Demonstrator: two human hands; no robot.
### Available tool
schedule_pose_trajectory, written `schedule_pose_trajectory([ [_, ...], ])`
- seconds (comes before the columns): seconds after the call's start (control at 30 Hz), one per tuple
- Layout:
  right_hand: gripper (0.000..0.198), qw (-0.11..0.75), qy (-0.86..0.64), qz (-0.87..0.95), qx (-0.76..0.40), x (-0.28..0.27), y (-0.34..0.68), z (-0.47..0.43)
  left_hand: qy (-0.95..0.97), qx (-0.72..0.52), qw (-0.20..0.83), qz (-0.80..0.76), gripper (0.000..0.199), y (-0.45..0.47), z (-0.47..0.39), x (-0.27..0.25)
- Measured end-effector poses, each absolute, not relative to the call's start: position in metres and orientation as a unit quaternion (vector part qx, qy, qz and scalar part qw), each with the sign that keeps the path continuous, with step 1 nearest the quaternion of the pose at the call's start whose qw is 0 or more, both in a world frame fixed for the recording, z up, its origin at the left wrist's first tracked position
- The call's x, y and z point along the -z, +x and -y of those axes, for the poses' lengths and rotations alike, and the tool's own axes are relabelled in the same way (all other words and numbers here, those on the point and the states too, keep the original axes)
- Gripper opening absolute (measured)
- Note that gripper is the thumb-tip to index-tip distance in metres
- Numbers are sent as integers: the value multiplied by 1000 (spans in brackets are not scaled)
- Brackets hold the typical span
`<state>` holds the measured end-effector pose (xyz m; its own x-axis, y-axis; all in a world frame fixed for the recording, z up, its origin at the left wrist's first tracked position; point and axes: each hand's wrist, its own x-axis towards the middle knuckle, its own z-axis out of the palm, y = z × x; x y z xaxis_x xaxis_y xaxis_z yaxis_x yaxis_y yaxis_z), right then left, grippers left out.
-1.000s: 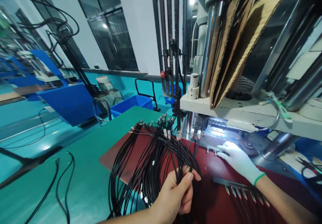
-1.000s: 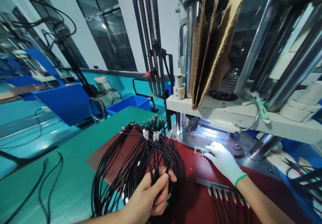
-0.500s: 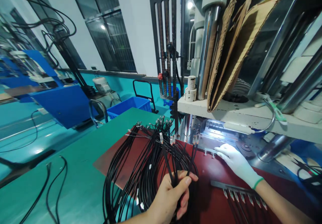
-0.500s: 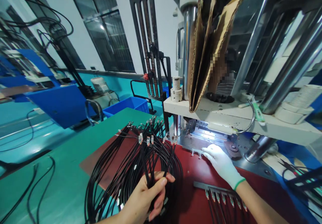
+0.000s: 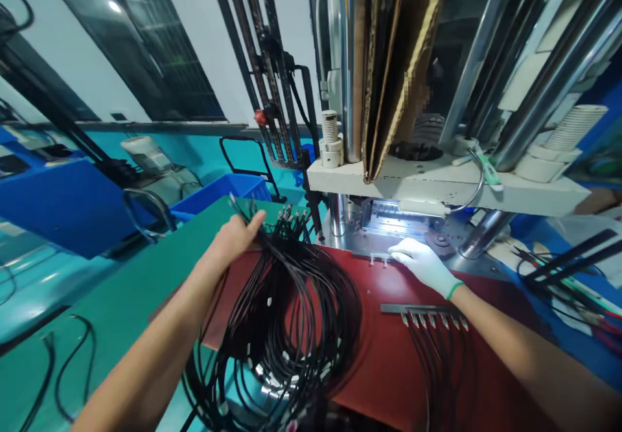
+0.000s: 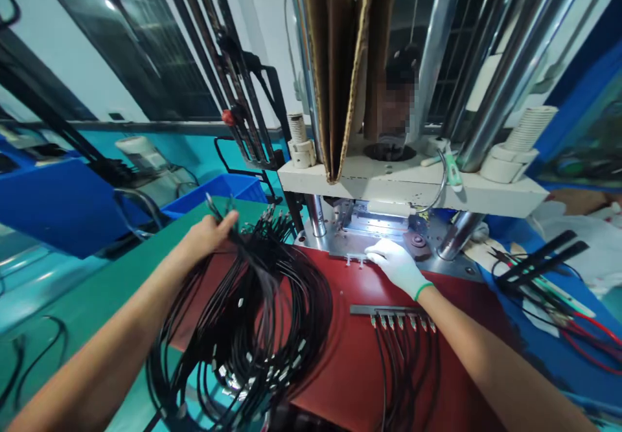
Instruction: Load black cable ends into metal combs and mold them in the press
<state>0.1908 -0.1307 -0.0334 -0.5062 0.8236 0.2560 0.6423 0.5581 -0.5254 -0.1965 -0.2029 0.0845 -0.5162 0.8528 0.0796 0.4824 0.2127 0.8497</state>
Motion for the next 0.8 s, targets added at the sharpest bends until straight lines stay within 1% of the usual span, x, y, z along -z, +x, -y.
schedule_pose_trajectory([
  [0.07,31,246,-435,845,-189,33,190,131,540,-356,99,-756,32,-176,194,-58],
  [0.1,31,247,-437,844,-190,33,190,131,619,-302,59,-722,30,-160,192,-44],
  [0.13,30,248,-439,842,-192,33,190,130,704,-250,45,-663,27,-141,189,-30],
  [0.2,30,252,-447,836,-195,33,189,130,825,-195,76,-524,20,-101,178,-5],
  [0.23,30,255,-453,831,-199,33,188,129,851,-188,99,-480,20,-85,169,6],
  [0.33,29,272,-469,811,-222,32,186,127,875,-188,168,-414,16,-58,137,32],
  [0.43,27,307,-477,781,-260,27,185,125,875,-199,190,-397,15,-60,118,48],
  [0.53,34,350,-489,739,-303,20,190,127,868,-214,201,-400,19,-68,116,54],
  [0.6,36,363,-505,715,-321,17,198,129,864,-221,207,-402,22,-70,120,56],
  [0.7,37,371,-537,692,-310,11,215,123,858,-234,212,-405,25,-69,122,56],
  [0.8,35,387,-564,681,-260,2,227,98,856,-239,214,-405,27,-69,122,58],
])
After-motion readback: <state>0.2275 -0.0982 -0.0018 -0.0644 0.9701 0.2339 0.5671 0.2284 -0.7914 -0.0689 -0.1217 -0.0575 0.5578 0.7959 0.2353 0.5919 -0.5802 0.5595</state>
